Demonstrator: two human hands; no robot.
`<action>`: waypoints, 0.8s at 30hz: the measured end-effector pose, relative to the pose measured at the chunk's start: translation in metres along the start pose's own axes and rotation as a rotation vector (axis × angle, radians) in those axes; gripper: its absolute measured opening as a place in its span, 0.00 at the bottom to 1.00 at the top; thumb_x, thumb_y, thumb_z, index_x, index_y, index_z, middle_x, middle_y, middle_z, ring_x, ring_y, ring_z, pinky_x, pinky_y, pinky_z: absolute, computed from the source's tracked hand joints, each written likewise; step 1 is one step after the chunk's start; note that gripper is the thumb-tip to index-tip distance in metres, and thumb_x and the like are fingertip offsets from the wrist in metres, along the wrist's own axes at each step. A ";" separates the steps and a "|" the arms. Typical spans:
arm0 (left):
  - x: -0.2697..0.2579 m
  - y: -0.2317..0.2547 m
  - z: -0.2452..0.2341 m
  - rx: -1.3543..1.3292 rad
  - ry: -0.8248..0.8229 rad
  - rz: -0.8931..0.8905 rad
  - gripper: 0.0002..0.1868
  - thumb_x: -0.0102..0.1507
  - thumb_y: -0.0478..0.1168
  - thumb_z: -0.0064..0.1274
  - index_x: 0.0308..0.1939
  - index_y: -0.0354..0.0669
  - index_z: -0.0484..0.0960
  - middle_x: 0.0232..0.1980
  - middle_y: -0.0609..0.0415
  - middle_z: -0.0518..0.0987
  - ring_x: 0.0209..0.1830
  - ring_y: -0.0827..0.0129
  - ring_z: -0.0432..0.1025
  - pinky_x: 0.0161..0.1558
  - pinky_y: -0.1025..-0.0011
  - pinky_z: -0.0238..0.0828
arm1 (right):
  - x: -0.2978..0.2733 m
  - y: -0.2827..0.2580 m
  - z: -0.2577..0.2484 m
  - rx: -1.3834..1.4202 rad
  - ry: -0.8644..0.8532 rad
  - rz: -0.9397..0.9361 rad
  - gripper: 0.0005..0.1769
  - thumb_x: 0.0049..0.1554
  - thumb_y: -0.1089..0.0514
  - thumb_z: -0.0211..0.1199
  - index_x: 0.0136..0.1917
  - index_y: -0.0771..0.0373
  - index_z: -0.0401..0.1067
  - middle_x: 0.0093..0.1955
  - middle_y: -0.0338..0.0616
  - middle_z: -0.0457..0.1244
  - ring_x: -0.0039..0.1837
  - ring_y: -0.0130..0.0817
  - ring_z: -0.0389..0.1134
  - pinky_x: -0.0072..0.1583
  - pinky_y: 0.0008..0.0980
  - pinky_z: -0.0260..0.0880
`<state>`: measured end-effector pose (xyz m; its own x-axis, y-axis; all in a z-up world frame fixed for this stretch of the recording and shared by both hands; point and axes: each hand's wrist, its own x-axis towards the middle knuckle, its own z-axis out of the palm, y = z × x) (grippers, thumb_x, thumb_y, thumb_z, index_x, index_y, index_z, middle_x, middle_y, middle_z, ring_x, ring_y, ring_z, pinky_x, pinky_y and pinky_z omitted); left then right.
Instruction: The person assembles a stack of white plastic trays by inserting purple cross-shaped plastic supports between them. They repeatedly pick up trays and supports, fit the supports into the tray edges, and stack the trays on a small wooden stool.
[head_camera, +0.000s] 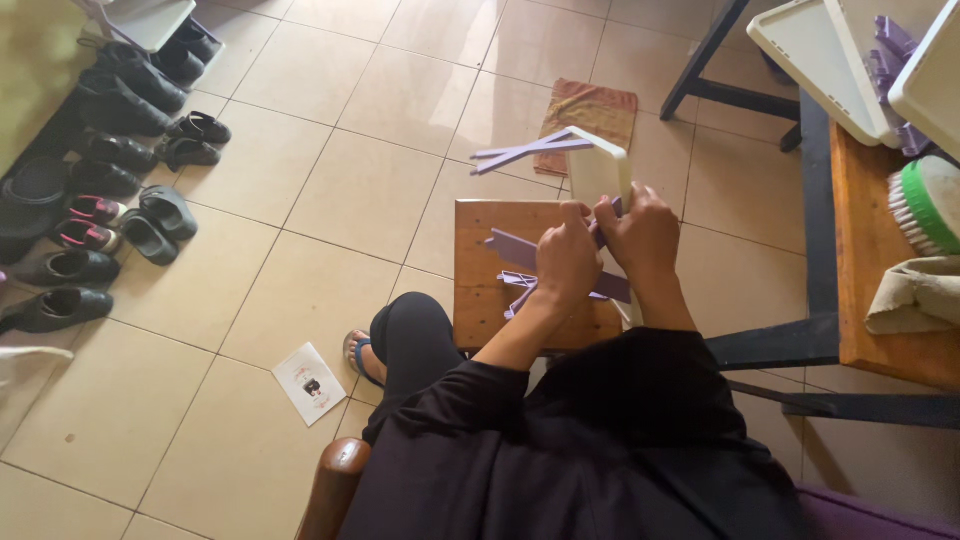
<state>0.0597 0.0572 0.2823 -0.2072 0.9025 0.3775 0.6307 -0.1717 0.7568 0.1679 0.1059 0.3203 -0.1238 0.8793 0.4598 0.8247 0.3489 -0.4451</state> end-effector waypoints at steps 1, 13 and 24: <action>0.000 0.001 -0.001 -0.006 -0.028 -0.026 0.19 0.63 0.34 0.52 0.53 0.35 0.62 0.34 0.35 0.80 0.35 0.36 0.75 0.41 0.44 0.68 | -0.001 0.003 0.002 0.023 0.006 -0.026 0.17 0.56 0.49 0.62 0.44 0.67 0.74 0.40 0.59 0.67 0.41 0.59 0.70 0.45 0.54 0.70; 0.035 -0.004 -0.017 -0.057 -0.045 -0.066 0.17 0.67 0.37 0.49 0.56 0.42 0.60 0.31 0.36 0.82 0.35 0.36 0.78 0.36 0.44 0.71 | 0.027 0.017 0.006 0.321 -0.239 0.082 0.31 0.65 0.33 0.59 0.49 0.68 0.73 0.45 0.58 0.69 0.47 0.51 0.73 0.51 0.47 0.71; 0.045 -0.027 -0.046 -0.347 0.215 -0.231 0.14 0.67 0.34 0.50 0.54 0.39 0.64 0.37 0.40 0.85 0.36 0.45 0.82 0.37 0.54 0.76 | -0.043 0.040 -0.021 0.271 -0.227 -0.134 0.29 0.57 0.54 0.66 0.70 0.58 0.67 0.58 0.59 0.69 0.58 0.53 0.73 0.57 0.46 0.74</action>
<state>-0.0007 0.0841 0.3035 -0.4859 0.8368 0.2524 0.2704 -0.1306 0.9538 0.2174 0.0749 0.2986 -0.3645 0.8591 0.3594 0.6207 0.5118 -0.5939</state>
